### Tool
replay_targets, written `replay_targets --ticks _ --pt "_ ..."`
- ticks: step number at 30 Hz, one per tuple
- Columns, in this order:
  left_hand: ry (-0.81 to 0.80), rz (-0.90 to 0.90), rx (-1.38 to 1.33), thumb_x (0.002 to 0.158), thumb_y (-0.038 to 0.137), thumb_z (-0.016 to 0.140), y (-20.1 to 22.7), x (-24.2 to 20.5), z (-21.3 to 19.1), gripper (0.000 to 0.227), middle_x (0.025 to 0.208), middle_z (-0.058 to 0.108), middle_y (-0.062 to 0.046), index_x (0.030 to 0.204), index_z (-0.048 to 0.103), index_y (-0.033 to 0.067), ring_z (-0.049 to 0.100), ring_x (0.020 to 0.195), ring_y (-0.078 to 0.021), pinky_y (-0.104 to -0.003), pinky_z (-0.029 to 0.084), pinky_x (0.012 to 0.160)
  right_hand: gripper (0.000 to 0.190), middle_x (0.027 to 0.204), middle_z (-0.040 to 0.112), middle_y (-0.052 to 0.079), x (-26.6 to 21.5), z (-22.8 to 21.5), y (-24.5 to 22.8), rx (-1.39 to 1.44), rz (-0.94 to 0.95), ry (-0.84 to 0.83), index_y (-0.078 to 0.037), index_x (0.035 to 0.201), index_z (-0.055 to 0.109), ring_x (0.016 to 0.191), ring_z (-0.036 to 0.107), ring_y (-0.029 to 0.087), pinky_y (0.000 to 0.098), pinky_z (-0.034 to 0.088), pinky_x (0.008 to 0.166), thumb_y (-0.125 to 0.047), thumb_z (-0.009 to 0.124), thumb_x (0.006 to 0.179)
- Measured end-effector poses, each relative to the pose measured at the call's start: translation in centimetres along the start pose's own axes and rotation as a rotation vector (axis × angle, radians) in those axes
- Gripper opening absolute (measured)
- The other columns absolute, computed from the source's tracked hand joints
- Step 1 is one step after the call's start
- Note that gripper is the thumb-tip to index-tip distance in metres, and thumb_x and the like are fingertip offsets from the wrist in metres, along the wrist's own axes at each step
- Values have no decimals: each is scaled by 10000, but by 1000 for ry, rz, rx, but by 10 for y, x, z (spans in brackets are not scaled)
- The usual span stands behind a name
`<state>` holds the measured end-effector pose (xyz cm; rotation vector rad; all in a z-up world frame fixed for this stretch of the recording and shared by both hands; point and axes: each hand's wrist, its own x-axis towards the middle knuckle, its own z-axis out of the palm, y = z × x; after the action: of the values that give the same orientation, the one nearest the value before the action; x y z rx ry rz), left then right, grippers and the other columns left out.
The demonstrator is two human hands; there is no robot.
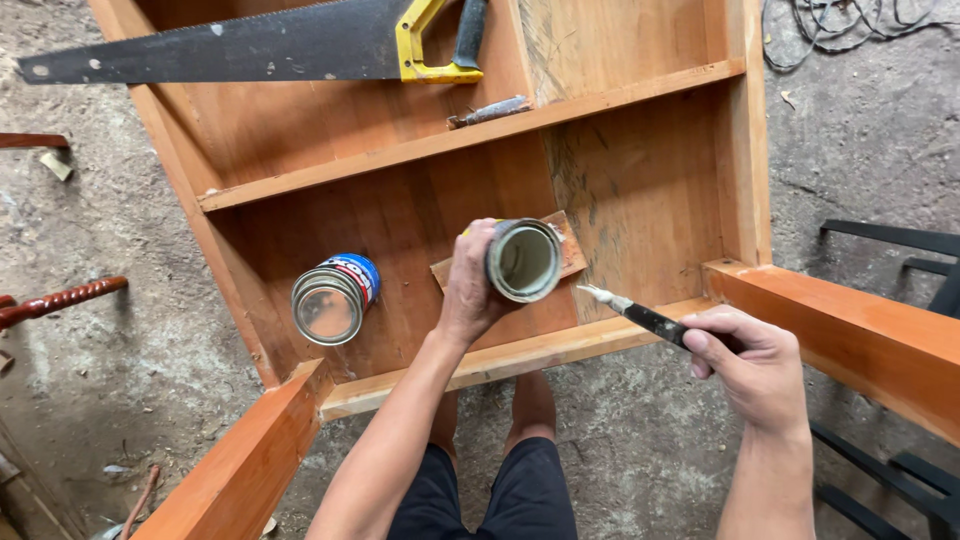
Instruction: The person applies wood filler to a small wooden piece using a small knife and a brush, then mixes and prepares further filler in a can.
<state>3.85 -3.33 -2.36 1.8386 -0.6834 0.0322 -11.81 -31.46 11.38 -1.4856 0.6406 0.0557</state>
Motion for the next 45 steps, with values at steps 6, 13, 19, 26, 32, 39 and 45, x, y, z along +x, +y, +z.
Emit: replay_targets --ticks 6,13,19,26,32,39,45 --pt "167 -269 68 705 227 985 -33 -18 -20 1115 1489 448 -185 1550 271 88 508 1378 -364 -474 450 1183 201 709 653 4 28 9 46 -192 176 68 -7 1086 773 601 582 67 214 428 520 -61 751 894" --pt "281 -505 53 714 290 995 -77 -42 -30 1123 1479 481 -162 1554 274 102 520 1384 -306 -426 441 1184 212 714 660 6 93 31 131 -337 236 107 -7 1069 771 586 563 52 220 441 522 -145 765 909" --pt "321 -668 40 749 236 981 -93 -80 -21 1181 1574 425 -206 1590 164 91 435 1464 -341 -460 337 1234 215 926 734 83 109 35 182 -581 -243 157 -26 1155 754 758 659 159 277 522 670 -76 740 947" --pt "312 -827 91 713 163 953 -92 -112 -8 1274 1609 281 -307 1602 48 51 316 1514 -391 -463 233 1261 171 1070 719 120 99 35 183 -960 -402 -8 -98 1100 762 864 699 322 399 570 745 -72 667 961" --pt "198 -812 196 709 222 954 -84 -98 -20 1239 1603 276 -309 1576 104 -29 288 1502 -397 -472 220 1260 121 1037 697 84 124 14 191 -1160 -395 -39 -188 1042 790 916 670 306 413 569 773 -180 674 1007" --pt "-26 -868 317 834 323 824 27 -97 -82 938 1550 460 -214 1569 348 -13 430 1480 -341 -441 359 1236 480 1115 716 59 111 7 184 -1264 -501 -131 -198 1337 690 893 668 267 387 564 777 -14 599 903" --pt "-88 -598 962 652 285 941 1 -89 -143 1066 1519 321 -387 1473 355 -56 307 1386 -575 -598 283 1111 510 1057 617 78 110 5 177 -1528 -572 -173 -256 1350 669 953 608 270 388 525 759 -43 606 890"
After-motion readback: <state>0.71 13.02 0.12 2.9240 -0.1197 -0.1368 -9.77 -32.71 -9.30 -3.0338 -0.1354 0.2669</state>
